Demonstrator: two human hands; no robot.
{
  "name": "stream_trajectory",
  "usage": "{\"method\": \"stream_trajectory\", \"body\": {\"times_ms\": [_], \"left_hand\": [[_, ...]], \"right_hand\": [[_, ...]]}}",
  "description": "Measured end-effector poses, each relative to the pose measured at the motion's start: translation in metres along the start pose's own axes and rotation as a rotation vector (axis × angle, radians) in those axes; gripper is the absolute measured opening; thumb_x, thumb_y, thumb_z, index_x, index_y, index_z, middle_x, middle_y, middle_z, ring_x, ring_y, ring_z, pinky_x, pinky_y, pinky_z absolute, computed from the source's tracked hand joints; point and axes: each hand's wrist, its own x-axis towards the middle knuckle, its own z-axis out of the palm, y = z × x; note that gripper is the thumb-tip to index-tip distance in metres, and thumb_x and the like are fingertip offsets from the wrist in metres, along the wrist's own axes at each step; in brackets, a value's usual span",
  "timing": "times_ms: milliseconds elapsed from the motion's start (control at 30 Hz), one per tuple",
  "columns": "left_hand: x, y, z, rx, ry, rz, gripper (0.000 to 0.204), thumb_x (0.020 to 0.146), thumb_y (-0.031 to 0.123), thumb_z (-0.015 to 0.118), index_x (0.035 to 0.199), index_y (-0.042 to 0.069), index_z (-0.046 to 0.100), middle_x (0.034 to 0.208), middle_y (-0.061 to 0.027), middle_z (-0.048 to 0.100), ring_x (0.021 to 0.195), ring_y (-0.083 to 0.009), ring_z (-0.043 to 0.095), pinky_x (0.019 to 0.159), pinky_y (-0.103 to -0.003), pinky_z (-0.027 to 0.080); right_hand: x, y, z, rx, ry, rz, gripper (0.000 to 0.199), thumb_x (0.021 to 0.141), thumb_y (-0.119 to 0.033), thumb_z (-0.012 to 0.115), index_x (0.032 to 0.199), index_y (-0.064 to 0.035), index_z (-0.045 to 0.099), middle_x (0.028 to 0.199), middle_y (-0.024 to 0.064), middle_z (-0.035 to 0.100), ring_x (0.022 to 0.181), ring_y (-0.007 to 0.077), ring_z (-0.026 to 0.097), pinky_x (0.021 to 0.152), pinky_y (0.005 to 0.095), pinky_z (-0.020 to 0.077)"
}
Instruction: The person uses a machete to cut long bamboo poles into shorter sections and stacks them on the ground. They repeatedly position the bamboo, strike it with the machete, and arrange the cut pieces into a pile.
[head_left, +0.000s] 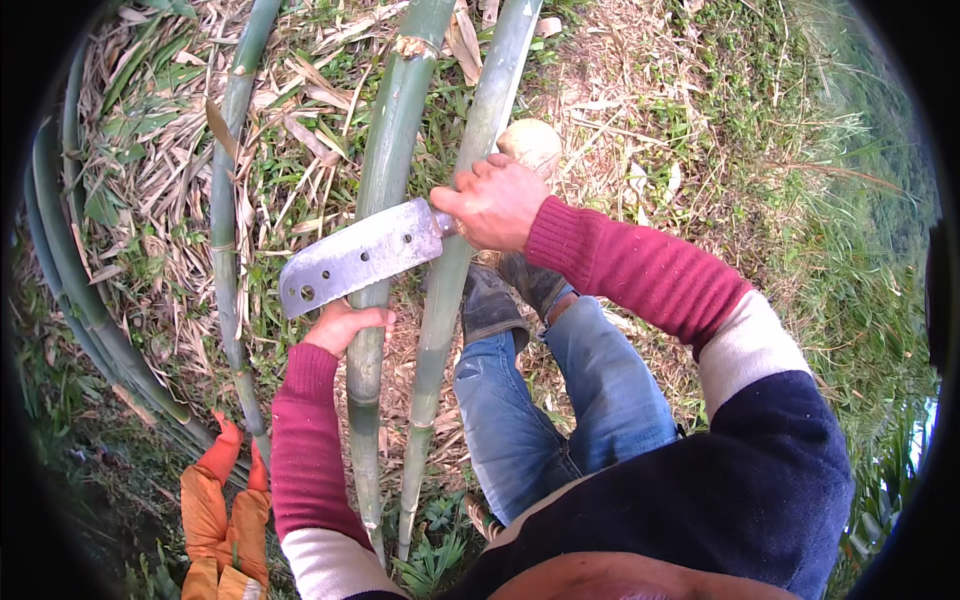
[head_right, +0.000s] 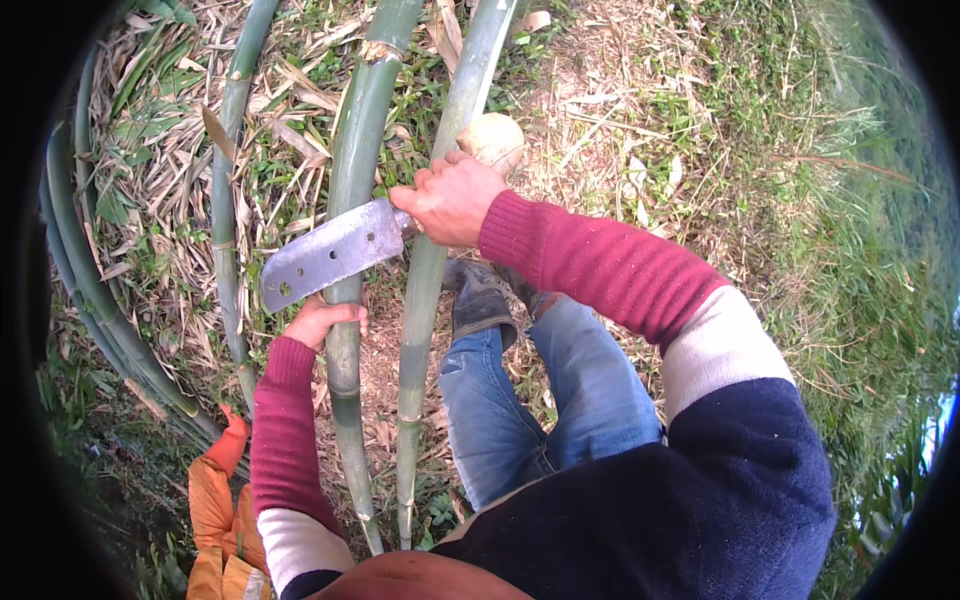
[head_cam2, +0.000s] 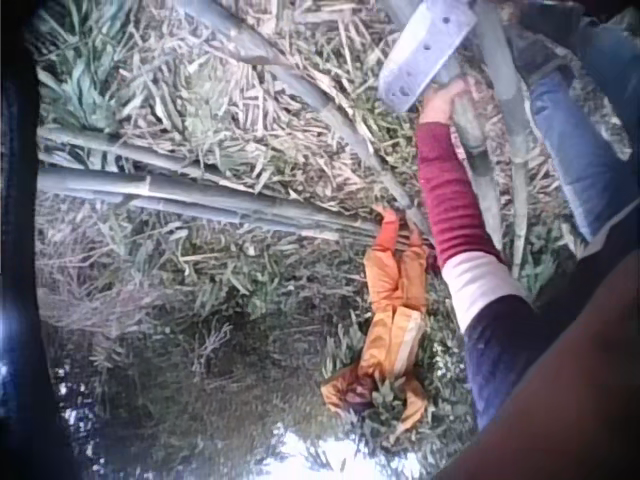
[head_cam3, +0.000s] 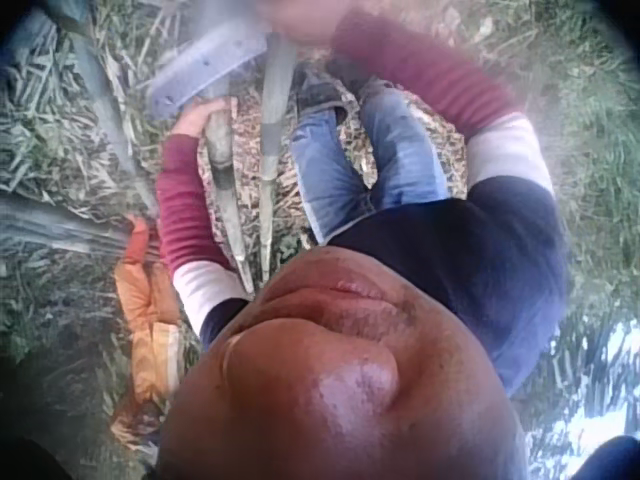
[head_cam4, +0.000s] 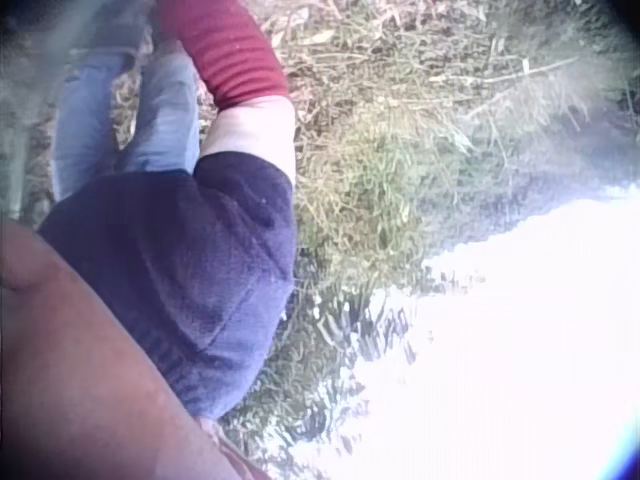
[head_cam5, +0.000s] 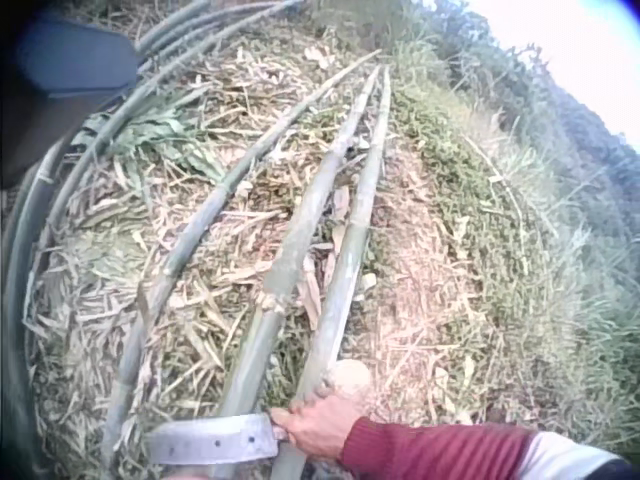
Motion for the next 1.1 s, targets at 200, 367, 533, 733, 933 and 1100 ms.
{"method": "stream_trajectory", "body": {"times_ms": [200, 367, 533, 733, 933, 1100], "left_hand": [[0.002, 0.008, 0.005, -0.036, -0.109, -0.004, 0.040, 0.074, 0.009, 0.075, 0.108, -0.003, 0.057, 0.082, -0.0101, 0.064, 0.069, -0.0205, 0.065, 0.065, -0.037, 0.057], [-0.005, 0.015, 0.012, 0.054, -0.022, 0.028, 0.035, 0.075, 0.009, 0.075, 0.102, -0.003, 0.058, 0.080, -0.0105, 0.064, 0.069, -0.0205, 0.065, 0.065, -0.036, 0.058], [0.005, 0.014, 0.003, -0.031, -0.068, 0.032, 0.036, 0.073, 0.006, 0.076, 0.102, -0.005, 0.057, 0.080, -0.0128, 0.066, 0.065, -0.0203, 0.065, 0.061, -0.035, 0.057], [0.002, 0.005, 0.004, -0.006, 0.009, 0.065, 0.034, 0.074, 0.007, 0.074, 0.102, -0.005, 0.059, 0.080, -0.0124, 0.066, 0.064, -0.0191, 0.065, 0.061, -0.034, 0.055], [0.006, 0.007, 0.001, -0.010, -0.083, 0.070, 0.030, 0.074, 0.008, 0.074, 0.099, -0.003, 0.061, 0.077, -0.0105, 0.067, 0.062, -0.0182, 0.064, 0.061, -0.032, 0.053], [0.005, 0.010, 0.008, -0.021, -0.021, 0.091, 0.028, 0.074, 0.008, 0.074, 0.097, -0.003, 0.062, 0.075, -0.0105, 0.067, 0.061, -0.0177, 0.064, 0.060, -0.032, 0.053]], "right_hand": [[0.027, 0.070, -0.034, 0.041, 0.179, 0.374, 0.029, 0.078, -0.022, 0.064, 0.104, -0.0089, 0.060, 0.077, 0.0148, 0.069, 0.073, 0.0326, 0.070, 0.065, 0.0453, 0.0568], [0.005, 0.020, -0.020, -0.156, -0.091, -0.137, 0.029, 0.079, -0.026, 0.067, 0.103, -0.0154, 0.055, 0.082, 0.0103, 0.068, 0.077, 0.0295, 0.070, 0.072, 0.0462, 0.0543], [0.038, 0.075, -0.027, -0.034, 0.201, 0.421, 0.025, 0.081, -0.022, 0.062, 0.102, -0.0095, 0.060, 0.078, 0.0151, 0.069, 0.071, 0.0316, 0.070, 0.063, 0.0442, 0.0562], [0.017, 0.026, -0.011, -0.172, -0.032, -0.181, 0.027, 0.077, -0.024, 0.066, 0.102, -0.0189, 0.058, 0.078, 0.0077, 0.067, 0.074, 0.0312, 0.070, 0.075, 0.0451, 0.0549], [0.041, 0.053, -0.036, -0.004, 0.148, 0.497, 0.031, 0.079, -0.025, 0.066, 0.106, -0.0127, 0.058, 0.077, 0.0146, 0.067, 0.074, 0.0337, 0.069, 0.069, 0.0456, 0.0560], [0.014, 0.061, -0.012, -0.145, 0.101, -0.062, 0.028, 0.076, -0.026, 0.068, 0.098, -0.0144, 0.057, 0.069, 0.0093, 0.061, 0.071, 0.0311, 0.067, 0.066, 0.0463, 0.0518]]}}
